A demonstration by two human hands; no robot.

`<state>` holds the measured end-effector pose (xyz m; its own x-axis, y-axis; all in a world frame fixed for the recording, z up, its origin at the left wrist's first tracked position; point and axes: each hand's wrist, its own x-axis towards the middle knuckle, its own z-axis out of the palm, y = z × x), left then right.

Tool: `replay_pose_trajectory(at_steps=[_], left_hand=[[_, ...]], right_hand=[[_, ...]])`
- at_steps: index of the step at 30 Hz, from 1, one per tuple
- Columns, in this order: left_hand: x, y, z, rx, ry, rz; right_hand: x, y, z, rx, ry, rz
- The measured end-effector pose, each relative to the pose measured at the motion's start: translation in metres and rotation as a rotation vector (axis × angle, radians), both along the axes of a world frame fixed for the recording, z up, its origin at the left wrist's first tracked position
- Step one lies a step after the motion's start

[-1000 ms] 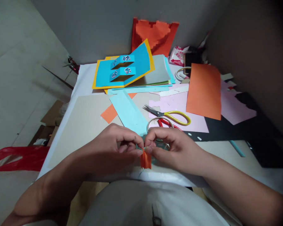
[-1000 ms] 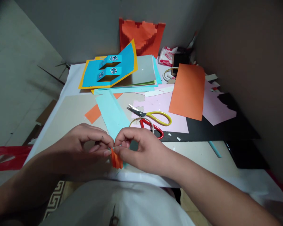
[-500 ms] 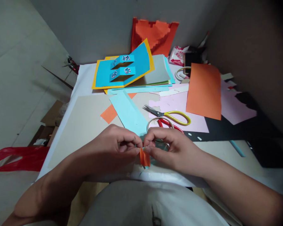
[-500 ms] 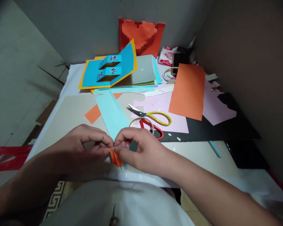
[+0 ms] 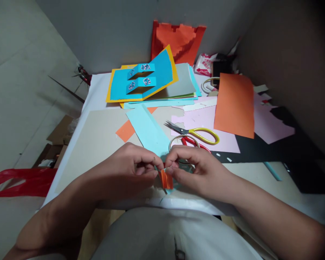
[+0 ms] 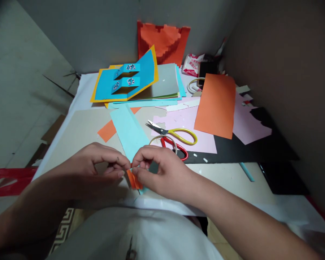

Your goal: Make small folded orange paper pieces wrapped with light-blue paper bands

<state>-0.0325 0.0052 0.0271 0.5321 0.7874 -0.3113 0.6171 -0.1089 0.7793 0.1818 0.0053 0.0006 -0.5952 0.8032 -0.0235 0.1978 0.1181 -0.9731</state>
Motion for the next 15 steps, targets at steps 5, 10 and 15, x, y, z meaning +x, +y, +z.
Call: replay_pose_trajectory(at_steps=[5,10,15], left_hand=[[-0.0013,-0.0009,-0.0007,-0.019,0.017,0.018],[-0.0018,-0.0027,-0.0027,-0.036,0.029,0.089],[-0.0020,-0.0028,-0.0038,-0.035,0.006,0.090]], right_hand=[[-0.0006,0.0009,-0.0009,0.031,0.020,-0.013],[-0.0014,0.0008,-0.0019,0.041,0.012,-0.021],[-0.0016,0.0002,-0.0032,0.057,-0.001,-0.029]])
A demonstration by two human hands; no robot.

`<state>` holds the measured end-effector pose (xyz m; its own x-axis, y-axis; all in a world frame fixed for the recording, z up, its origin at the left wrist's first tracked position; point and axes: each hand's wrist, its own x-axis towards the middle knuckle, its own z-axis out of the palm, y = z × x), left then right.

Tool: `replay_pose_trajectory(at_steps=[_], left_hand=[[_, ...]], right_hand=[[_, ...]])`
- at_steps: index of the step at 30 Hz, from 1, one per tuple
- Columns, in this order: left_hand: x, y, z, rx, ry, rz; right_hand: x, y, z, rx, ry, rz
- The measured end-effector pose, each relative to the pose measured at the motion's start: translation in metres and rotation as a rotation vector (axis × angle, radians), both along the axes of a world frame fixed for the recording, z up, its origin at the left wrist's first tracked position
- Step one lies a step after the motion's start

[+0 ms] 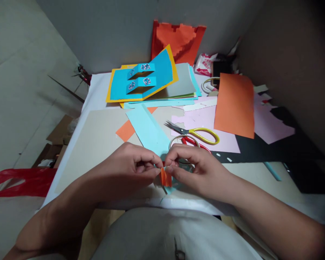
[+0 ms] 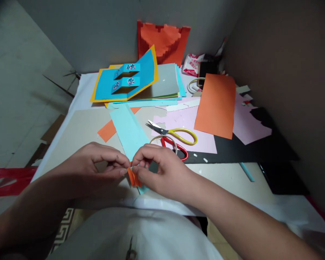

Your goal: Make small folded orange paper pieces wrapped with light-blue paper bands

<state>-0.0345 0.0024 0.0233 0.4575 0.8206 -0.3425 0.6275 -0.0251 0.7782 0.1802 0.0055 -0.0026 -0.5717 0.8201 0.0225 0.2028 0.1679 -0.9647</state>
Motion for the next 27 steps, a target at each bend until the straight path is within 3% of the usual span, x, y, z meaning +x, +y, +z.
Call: replay_pose_trajectory(at_steps=[12,19,21,25,27], left_hand=[[0.004,0.002,0.004,-0.061,-0.036,0.013],[0.002,0.007,0.002,-0.159,-0.023,0.099],[0.003,0.009,0.003,-0.168,0.016,0.125],[0.007,0.014,0.006,-0.195,0.093,0.156],[0.009,0.015,0.007,-0.205,0.102,0.162]], right_hand=[[-0.001,0.000,-0.003,0.054,-0.024,-0.039],[0.024,0.015,0.005,0.269,-0.213,-0.286],[0.030,0.018,0.003,0.359,-0.368,-0.241],[0.027,0.019,-0.008,0.465,-0.691,0.018],[0.022,0.017,-0.013,0.488,-0.776,0.071]])
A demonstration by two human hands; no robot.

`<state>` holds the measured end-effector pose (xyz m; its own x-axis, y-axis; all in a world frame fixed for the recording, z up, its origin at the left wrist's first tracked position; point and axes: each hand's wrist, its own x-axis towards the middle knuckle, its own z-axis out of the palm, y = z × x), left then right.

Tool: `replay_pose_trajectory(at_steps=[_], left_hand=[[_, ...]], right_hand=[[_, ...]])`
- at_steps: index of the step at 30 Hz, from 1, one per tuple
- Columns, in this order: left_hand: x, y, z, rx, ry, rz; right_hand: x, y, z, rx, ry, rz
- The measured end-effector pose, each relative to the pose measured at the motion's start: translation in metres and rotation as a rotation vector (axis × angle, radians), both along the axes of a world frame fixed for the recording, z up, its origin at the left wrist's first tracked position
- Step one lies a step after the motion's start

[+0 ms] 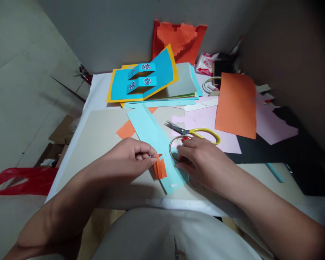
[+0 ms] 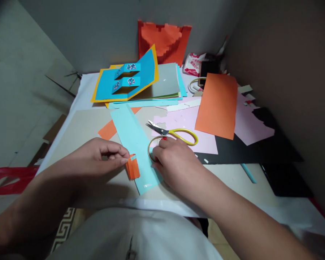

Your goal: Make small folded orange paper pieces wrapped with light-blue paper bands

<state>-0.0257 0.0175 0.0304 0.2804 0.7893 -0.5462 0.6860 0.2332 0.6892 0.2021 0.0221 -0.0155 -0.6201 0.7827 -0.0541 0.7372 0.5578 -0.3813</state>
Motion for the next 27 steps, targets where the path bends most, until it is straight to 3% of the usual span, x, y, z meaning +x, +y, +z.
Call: replay_pose_trajectory(at_steps=[8,21,27], left_hand=[[0.000,0.003,-0.008,-0.004,-0.017,0.023],[-0.009,0.002,-0.026,0.277,0.060,0.048],[-0.006,0.002,-0.015,0.230,-0.057,0.110]], right_hand=[[-0.005,-0.002,0.000,0.055,0.034,-0.064],[-0.006,-0.004,0.006,0.117,0.253,-0.101],[-0.009,-0.008,0.009,0.163,0.437,-0.054]])
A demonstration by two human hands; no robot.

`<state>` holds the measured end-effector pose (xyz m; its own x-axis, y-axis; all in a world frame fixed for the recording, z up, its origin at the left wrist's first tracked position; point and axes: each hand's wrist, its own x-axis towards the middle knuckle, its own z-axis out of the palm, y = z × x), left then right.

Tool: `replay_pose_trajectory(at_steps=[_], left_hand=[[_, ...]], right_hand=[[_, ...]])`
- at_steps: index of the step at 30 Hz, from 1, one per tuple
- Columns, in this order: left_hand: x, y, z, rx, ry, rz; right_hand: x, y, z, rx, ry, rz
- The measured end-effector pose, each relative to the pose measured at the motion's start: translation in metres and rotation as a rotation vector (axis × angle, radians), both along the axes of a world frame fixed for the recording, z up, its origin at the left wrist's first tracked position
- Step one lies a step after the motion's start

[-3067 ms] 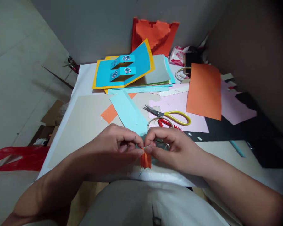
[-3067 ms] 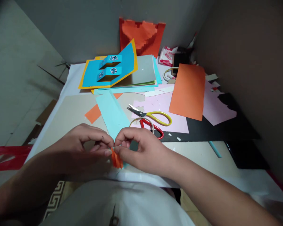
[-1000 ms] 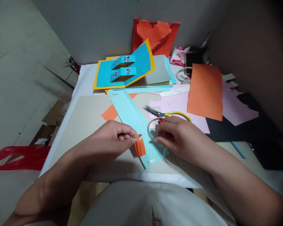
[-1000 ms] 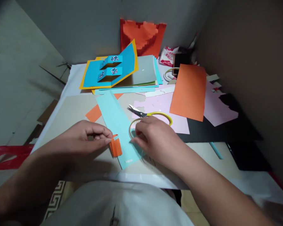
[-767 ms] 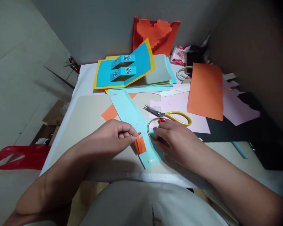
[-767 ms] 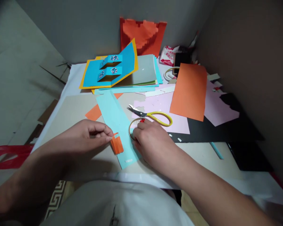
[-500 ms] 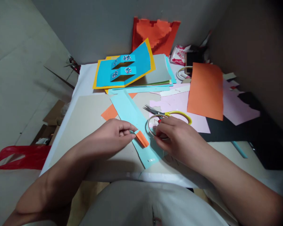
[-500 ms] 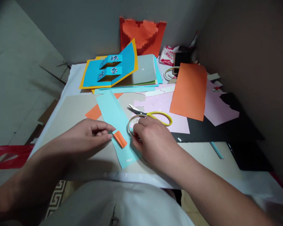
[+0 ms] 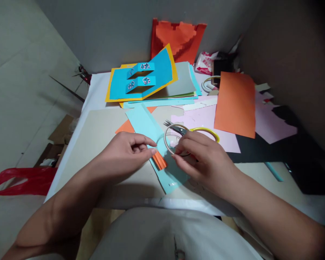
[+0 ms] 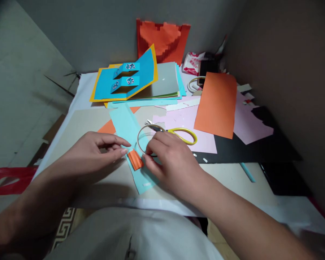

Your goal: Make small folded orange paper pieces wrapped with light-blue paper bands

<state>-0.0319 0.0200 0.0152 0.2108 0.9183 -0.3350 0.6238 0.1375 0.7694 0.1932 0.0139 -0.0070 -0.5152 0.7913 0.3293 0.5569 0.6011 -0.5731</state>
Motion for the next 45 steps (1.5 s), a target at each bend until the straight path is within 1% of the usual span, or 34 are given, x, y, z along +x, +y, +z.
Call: replay_pose_trajectory(at_steps=[3,5,8,11,14,17,19,21,24,27,31,34,40,42,44,45], left_hand=[[0.003,-0.001,0.009,-0.147,-0.176,-0.039],[0.003,-0.002,0.013,-0.197,-0.275,-0.075],[0.001,-0.002,0.013,-0.174,-0.338,-0.125],[0.001,-0.004,0.011,-0.113,-0.319,-0.137],[0.003,-0.007,0.011,-0.019,-0.266,-0.165],[0.006,-0.010,0.012,0.119,-0.238,-0.268],[0.008,-0.013,0.010,0.254,-0.174,-0.335],[0.010,-0.015,0.006,0.419,-0.061,-0.386],[0.010,-0.017,-0.003,0.641,0.107,-0.474],[0.008,-0.018,-0.011,0.716,0.125,-0.545],[0.006,-0.019,-0.014,0.780,0.173,-0.629],[0.007,-0.021,-0.013,0.768,0.200,-0.631],[0.010,-0.020,-0.004,0.672,0.009,-0.593],[0.011,-0.020,-0.002,0.623,0.007,-0.606],[0.011,-0.021,-0.002,0.577,0.028,-0.625],[0.011,-0.021,-0.003,0.590,0.010,-0.611]], right_hand=[[-0.003,-0.006,-0.001,0.044,0.084,0.078],[-0.005,-0.010,-0.002,0.056,0.121,0.113],[-0.008,-0.013,-0.004,0.076,0.166,0.137],[-0.009,-0.013,-0.004,0.068,0.169,0.161],[-0.007,-0.015,0.000,0.056,0.233,0.144],[-0.006,-0.018,0.004,0.059,0.356,0.052],[-0.006,-0.020,0.006,0.052,0.412,-0.003],[-0.007,-0.021,0.007,0.034,0.438,-0.024],[-0.009,-0.021,0.007,0.026,0.405,-0.030],[-0.010,-0.020,0.006,0.032,0.372,-0.035],[-0.011,-0.018,0.004,0.022,0.397,-0.026],[-0.011,-0.018,0.003,0.006,0.422,-0.024],[-0.012,-0.021,0.002,-0.089,0.505,0.009],[-0.012,-0.021,0.003,-0.087,0.510,0.008],[-0.011,-0.021,0.006,-0.059,0.487,0.037],[-0.011,-0.020,0.007,-0.042,0.473,0.060]])
